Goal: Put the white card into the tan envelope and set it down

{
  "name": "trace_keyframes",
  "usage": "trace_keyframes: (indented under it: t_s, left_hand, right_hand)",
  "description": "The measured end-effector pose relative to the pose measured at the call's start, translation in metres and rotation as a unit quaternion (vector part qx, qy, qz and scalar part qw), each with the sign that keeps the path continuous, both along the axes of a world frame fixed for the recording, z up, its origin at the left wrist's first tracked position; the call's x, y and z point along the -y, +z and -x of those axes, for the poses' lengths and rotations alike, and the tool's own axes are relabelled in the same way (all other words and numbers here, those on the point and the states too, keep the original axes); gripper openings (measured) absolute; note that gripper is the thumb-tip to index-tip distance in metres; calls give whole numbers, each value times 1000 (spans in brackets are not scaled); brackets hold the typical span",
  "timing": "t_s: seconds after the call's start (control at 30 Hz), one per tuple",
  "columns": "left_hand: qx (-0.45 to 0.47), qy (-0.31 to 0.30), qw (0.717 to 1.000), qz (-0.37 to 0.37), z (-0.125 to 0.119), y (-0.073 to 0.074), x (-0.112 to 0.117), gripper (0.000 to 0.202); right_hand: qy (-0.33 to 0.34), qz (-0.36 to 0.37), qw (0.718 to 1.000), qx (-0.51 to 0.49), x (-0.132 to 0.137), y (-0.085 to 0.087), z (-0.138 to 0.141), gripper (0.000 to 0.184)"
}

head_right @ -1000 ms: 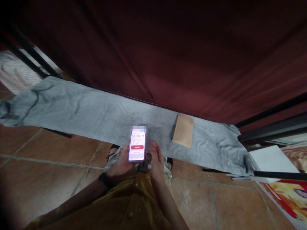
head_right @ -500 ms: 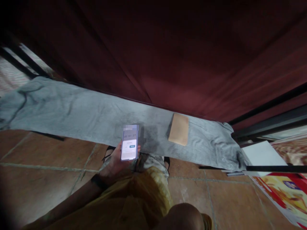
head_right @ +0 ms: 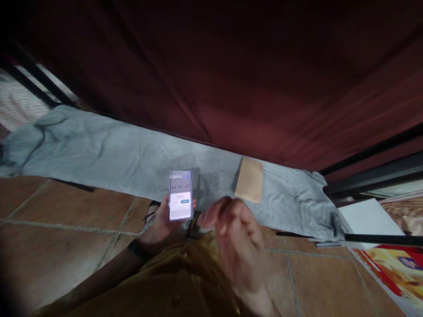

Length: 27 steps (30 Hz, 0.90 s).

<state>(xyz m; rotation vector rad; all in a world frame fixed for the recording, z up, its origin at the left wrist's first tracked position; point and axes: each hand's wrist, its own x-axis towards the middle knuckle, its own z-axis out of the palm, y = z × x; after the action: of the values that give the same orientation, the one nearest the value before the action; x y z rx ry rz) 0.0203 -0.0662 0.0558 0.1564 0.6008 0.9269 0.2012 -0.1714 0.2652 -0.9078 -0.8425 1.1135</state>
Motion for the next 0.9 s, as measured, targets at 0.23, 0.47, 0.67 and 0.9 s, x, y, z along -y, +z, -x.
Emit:
trace_keyframes:
  t_s: [0.23, 0.47, 0.67, 0.9]
  left_hand:
    - [23, -19, 999, -13, -7, 10, 7, 52]
    - [-2, -10, 1000, 17, -16, 5, 14, 44]
    - [-24, -16, 999, 31, -20, 8, 15, 45]
    - [-15, -12, 999, 38, -25, 8, 17, 46]
  right_hand:
    - [-110, 186, 971, 98, -65, -144, 6, 47]
    - [-64, 193, 978, 43, -61, -194, 33, 37]
    - [-59, 167, 983, 42, -62, -206, 40, 34]
    - [-38, 199, 979, -1, -57, -213, 29, 35]
